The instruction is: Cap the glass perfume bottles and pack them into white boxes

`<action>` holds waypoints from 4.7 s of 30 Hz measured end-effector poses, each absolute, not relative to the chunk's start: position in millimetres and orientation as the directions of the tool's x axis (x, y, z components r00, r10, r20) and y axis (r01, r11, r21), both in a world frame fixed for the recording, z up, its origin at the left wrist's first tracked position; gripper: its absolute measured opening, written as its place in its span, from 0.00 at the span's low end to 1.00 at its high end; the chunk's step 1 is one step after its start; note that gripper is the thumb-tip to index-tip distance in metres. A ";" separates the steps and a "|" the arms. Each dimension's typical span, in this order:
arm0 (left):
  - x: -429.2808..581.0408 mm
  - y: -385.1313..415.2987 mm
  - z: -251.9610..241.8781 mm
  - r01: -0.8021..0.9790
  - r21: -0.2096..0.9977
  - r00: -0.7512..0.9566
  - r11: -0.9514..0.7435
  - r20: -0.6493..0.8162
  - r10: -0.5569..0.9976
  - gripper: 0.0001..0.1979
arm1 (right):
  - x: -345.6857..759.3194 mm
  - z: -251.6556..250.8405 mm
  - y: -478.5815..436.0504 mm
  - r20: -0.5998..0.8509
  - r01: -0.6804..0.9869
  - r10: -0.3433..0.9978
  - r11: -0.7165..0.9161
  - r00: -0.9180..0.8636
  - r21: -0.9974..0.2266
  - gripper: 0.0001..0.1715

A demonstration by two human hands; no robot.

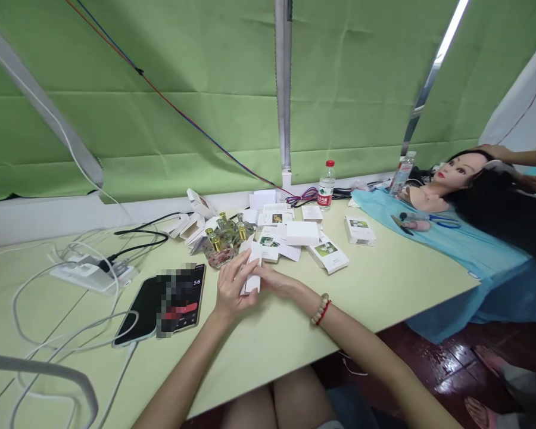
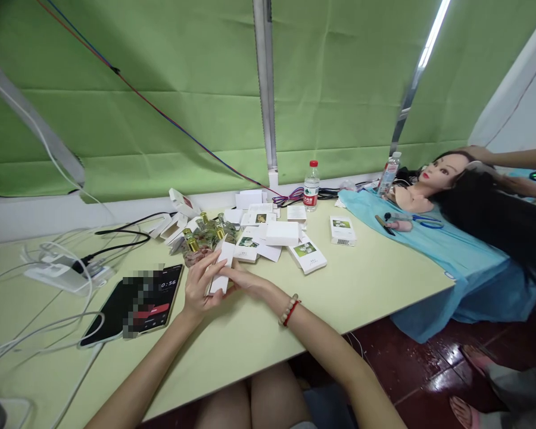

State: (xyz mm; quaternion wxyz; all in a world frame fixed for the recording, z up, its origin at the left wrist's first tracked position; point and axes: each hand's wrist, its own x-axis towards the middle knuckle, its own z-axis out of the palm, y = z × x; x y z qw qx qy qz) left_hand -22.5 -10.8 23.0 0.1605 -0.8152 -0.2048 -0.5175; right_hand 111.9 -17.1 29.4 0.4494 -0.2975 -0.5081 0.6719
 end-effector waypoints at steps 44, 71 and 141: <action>96.8 10.7 -8.9 0.501 0.075 0.663 -0.862 0.607 0.439 0.16 | 184.9 77.1 5.5 0.415 0.031 0.546 0.579 0.728 -0.815 0.58; -25.5 10.0 34.2 0.119 0.921 -0.315 -0.371 0.389 0.866 0.21 | 182.4 46.9 26.0 0.254 -0.081 0.718 0.397 0.648 -0.914 0.49; -9.5 -24.8 18.4 0.648 0.057 0.485 -0.760 0.739 0.468 0.11 | 143.7 47.6 -9.2 0.340 -0.055 0.904 0.365 0.259 -0.929 0.27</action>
